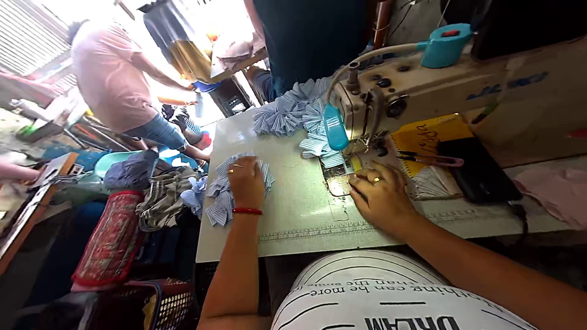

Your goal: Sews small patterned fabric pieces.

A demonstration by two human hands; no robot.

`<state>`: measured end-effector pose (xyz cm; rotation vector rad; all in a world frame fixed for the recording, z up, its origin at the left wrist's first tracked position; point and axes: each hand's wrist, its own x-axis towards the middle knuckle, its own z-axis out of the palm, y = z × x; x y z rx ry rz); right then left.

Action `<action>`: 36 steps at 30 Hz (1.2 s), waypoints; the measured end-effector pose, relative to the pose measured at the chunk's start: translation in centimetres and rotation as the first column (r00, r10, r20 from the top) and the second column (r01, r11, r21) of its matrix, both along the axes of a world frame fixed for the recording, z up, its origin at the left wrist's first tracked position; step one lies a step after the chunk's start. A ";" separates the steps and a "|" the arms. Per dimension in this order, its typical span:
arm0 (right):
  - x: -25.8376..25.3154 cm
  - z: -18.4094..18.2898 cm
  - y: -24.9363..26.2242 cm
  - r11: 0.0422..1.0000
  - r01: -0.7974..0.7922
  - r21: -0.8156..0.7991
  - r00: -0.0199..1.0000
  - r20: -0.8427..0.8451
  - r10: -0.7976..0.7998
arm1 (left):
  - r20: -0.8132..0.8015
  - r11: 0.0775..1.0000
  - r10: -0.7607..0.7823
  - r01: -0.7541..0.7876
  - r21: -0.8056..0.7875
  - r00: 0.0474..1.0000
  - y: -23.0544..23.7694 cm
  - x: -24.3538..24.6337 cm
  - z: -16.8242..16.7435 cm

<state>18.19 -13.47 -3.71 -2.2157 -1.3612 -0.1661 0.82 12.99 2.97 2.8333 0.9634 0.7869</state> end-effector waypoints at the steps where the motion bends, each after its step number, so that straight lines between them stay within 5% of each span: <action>1: 0.0 0.0 0.0 1.000 -0.009 -0.001 1.000 -0.002 0.009 | -0.074 0.987 0.144 -0.148 -0.058 0.987 1.3 -1.4 1.1; 4: 0.0 -0.1 0.0 1.000 -0.018 -0.003 1.000 -0.003 0.018 | -0.369 0.896 0.338 -0.416 -0.156 0.866 2.7 -2.5 2.3; 9: 0.0 -0.4 -0.4 0.999 -0.003 0.033 1.000 0.001 0.003 | -0.473 0.901 0.344 -0.426 -0.076 0.811 1.9 -2.1 1.8; 14: -0.1 0.0 -0.7 0.988 -0.047 0.145 0.999 -0.005 0.048 | -0.048 0.920 0.243 -0.246 -0.304 0.969 -0.4 -2.6 3.9; 17: -1.1 1.5 -0.3 0.964 -0.123 0.236 0.972 -0.165 0.164 | 0.399 0.725 0.229 0.118 -0.679 0.888 -2.9 -2.2 4.0; 19: -2.4 3.7 0.4 0.953 -0.126 0.277 0.870 -0.431 0.240 | 0.565 0.496 0.298 0.381 -0.780 0.769 -5.5 -1.5 3.9; 21: -3.3 6.2 1.5 0.948 -0.078 0.308 0.652 -0.704 0.283 | 0.626 0.370 0.301 0.517 -0.772 0.719 -7.7 -0.9 3.6; 26: -3.6 9.5 3.7 0.928 0.027 0.371 0.289 -0.892 0.348 | 0.684 0.292 0.133 0.631 -0.719 0.717 -10.6 0.3 1.8; 29: -3.8 8.8 4.0 0.916 0.071 0.395 0.329 -0.876 0.352 | 0.634 0.386 0.029 0.576 -0.721 0.773 -11.3 0.3 0.8; 32: -3.3 6.9 3.5 0.917 0.077 0.392 0.428 -0.843 0.325 | 0.360 0.839 -0.187 0.339 -0.425 0.914 -8.1 -2.3 0.4; 34: -2.8 5.4 2.8 0.924 0.094 0.371 0.420 -0.856 0.301 | 0.162 0.988 -0.048 0.071 -0.134 0.986 -3.0 -5.5 0.2; 36: -2.7 4.3 2.4 0.927 0.139 0.348 0.380 -0.883 0.274 | 0.060 0.969 0.206 -0.195 -0.154 0.977 2.1 -8.3 -0.1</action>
